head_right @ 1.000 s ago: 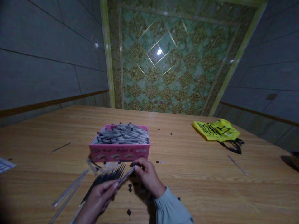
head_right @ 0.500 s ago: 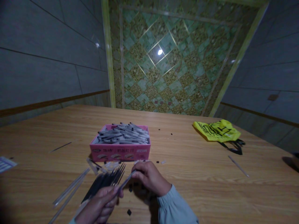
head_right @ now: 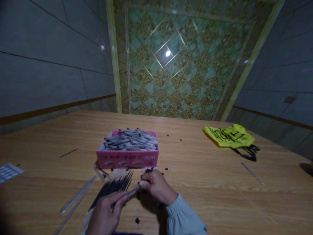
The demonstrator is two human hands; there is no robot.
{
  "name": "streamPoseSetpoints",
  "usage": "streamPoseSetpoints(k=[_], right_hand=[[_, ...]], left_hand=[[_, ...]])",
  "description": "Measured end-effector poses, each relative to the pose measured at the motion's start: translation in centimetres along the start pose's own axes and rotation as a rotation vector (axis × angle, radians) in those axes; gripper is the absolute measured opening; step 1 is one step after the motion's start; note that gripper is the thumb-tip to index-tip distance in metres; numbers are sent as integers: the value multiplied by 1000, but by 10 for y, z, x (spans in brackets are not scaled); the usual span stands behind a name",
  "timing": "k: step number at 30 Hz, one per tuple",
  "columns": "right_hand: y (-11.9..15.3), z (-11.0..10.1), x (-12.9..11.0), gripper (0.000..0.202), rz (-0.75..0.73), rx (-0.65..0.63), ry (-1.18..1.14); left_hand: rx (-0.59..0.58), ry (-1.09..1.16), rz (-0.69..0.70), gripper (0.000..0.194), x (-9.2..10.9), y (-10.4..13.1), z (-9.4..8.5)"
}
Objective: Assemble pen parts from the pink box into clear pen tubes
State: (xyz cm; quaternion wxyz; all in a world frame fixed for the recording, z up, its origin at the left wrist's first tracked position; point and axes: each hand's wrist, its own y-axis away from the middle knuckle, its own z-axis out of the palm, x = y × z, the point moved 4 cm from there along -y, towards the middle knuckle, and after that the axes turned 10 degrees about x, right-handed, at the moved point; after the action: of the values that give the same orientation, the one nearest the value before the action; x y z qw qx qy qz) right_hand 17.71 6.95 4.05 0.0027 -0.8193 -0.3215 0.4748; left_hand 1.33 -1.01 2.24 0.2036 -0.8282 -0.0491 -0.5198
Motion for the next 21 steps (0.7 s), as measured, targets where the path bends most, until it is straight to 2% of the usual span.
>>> streamPoseSetpoints(k=[3, 5, 9, 11, 13, 16, 18, 21], right_hand=[[1, 2, 3, 38, 88, -27, -55], [2, 4, 5, 34, 156, -14, -51], [-1, 4, 6, 28, 206, 78, -148], [-3, -1, 5, 27, 186, 155, -270], [-5, -14, 7, 25, 184, 314, -362], [-3, -40, 14, 26, 196, 651, -428], [-2, -55, 18, 27, 185, 833, -441], [-8, -70, 19, 31, 150, 956, -410]], left_hand=[[45, -18, 73, 18, 5, 0, -2], [35, -26, 93, 18, 5, -2, -2], [-29, -143, 156, 24, 0, -7, -2], [26, -231, 225, 28, -2, -12, -11], [171, -347, 268, 32, -4, -19, -28], [370, -619, 194, 32, -16, -26, -56], [372, -794, 82, 29, -29, -29, -69], [266, -927, -53, 26, -50, -30, -81]])
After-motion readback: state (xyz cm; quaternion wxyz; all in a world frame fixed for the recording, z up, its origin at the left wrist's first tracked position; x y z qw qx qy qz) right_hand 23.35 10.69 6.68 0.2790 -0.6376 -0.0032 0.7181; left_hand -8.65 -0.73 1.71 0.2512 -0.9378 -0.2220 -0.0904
